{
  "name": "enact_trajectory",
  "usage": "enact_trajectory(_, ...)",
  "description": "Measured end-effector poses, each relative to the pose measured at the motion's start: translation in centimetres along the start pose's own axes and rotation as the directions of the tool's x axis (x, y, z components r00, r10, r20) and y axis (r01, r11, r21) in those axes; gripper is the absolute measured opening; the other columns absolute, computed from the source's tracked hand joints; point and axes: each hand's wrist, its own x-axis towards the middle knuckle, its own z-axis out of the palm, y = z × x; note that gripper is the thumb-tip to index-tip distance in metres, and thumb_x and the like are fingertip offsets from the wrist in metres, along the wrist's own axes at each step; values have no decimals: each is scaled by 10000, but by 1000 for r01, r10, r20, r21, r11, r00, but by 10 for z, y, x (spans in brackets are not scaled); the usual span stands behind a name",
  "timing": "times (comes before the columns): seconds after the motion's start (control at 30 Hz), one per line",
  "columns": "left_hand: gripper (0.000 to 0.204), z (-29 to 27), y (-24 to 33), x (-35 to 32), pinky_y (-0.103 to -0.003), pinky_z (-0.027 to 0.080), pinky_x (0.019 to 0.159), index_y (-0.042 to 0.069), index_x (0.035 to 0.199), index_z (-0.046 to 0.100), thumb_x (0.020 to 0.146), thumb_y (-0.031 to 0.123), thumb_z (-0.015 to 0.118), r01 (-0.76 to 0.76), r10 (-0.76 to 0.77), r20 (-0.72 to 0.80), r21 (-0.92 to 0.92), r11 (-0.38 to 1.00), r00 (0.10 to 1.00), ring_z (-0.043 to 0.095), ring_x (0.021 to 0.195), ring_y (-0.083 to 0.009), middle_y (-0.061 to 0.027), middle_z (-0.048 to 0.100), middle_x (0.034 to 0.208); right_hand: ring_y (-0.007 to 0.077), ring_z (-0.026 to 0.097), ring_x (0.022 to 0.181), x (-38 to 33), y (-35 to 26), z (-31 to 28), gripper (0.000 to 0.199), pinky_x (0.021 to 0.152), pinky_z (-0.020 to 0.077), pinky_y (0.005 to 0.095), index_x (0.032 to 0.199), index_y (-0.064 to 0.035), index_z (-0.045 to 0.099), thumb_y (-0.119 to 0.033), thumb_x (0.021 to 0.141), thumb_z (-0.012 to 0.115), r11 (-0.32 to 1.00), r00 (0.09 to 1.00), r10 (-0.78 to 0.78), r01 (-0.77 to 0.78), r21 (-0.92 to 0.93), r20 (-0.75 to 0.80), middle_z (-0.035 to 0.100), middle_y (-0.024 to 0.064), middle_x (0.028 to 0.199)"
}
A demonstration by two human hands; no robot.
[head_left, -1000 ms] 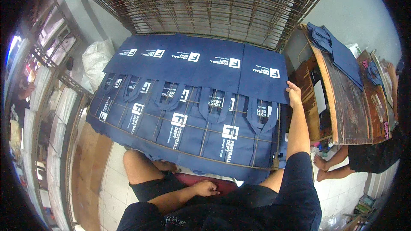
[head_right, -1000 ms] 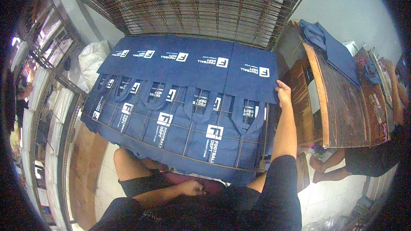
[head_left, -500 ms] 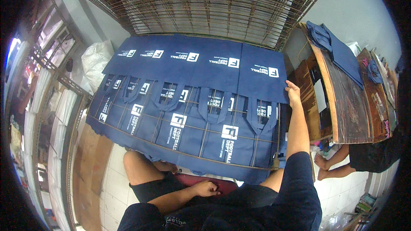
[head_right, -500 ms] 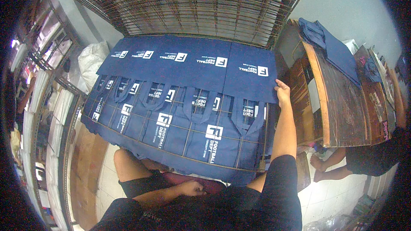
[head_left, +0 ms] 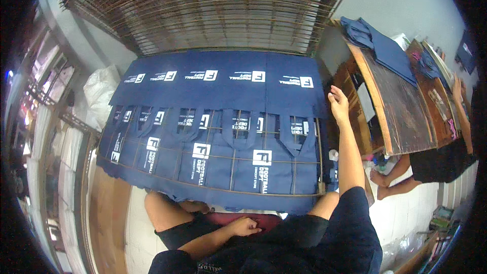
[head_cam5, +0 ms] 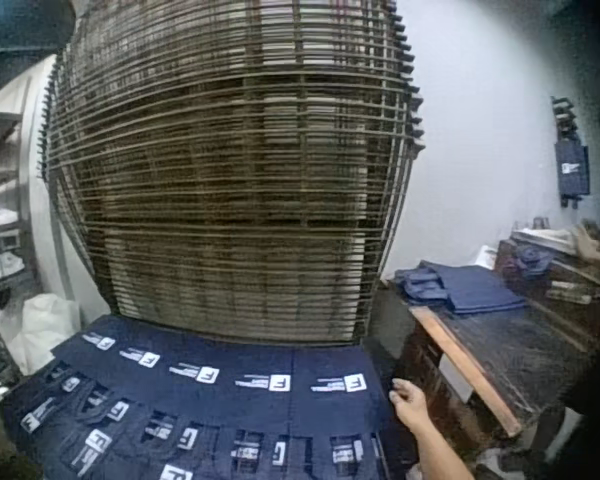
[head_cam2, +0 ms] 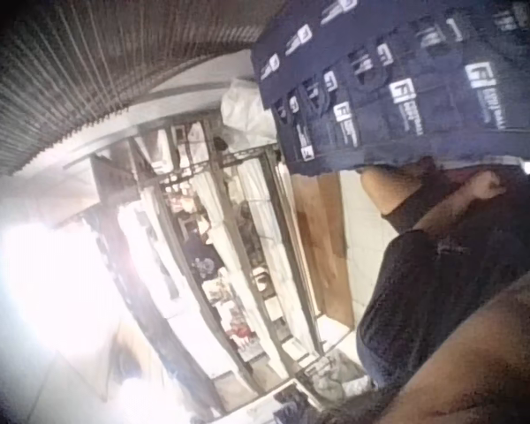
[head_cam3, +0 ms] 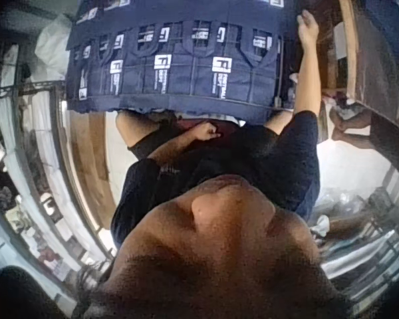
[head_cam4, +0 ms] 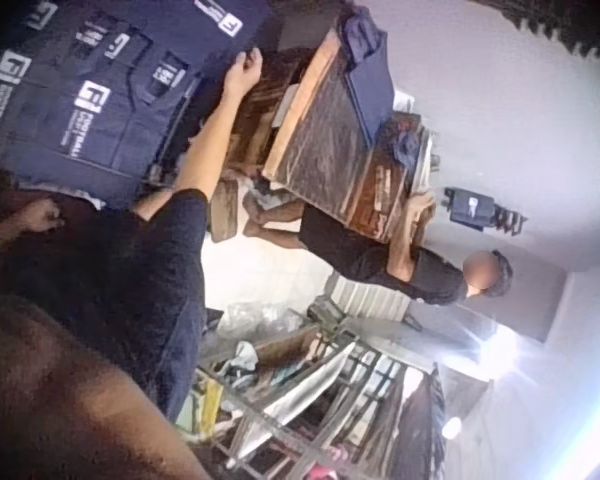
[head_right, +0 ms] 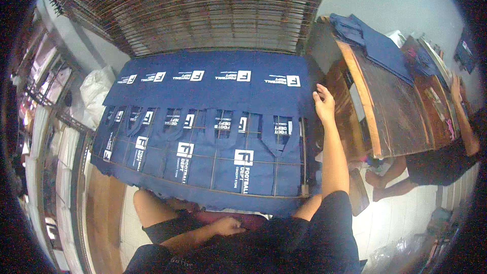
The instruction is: The person repeatedly picks up blue tote bags from a wooden table and places them into a wire mesh cart. The person handles the bags one at a time, stacking them neatly inside the cart. A coworker is visible in the background also handling similar bags.
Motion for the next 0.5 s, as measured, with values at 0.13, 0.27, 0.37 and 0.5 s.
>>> enact_trajectory(0.13,509,-2,2,1,-399,441,547,38,617,552,875,477,532,37,-34,44,-71,997,998,579,555,-279,-124,583,592,158,610,852,-35,-74,-50,377,784,482,284,1237,-52,527,-111,871,597,977,992,-122,118,178,12,637,98,996)
enact_trajectory(0.27,510,-3,10,-2,-358,450,523,49,613,566,871,488,545,144,-137,87,-91,985,987,592,540,-212,-85,597,583,112,595,789,-49,-125,-112,363,729,470,245,1221,-28,522,-132,882,601,918,952,-211,272,290,-223,635,67,938)
enact_trajectory(0.37,465,-6,17,-2,-316,453,492,54,631,581,849,464,595,196,-188,81,-108,975,979,580,503,-148,-59,601,562,122,604,812,-39,-119,-175,394,693,469,265,1248,-57,498,-233,903,575,897,899,-25,213,387,-437,616,74,1024)
enact_trajectory(0.5,452,-4,20,-1,-297,462,485,41,625,561,829,437,638,219,-213,61,-121,968,975,587,492,-134,-60,601,553,260,524,1095,-28,-79,-253,733,873,430,400,1385,-66,300,-520,858,532,714,828,328,97,693,-454,456,169,1301)
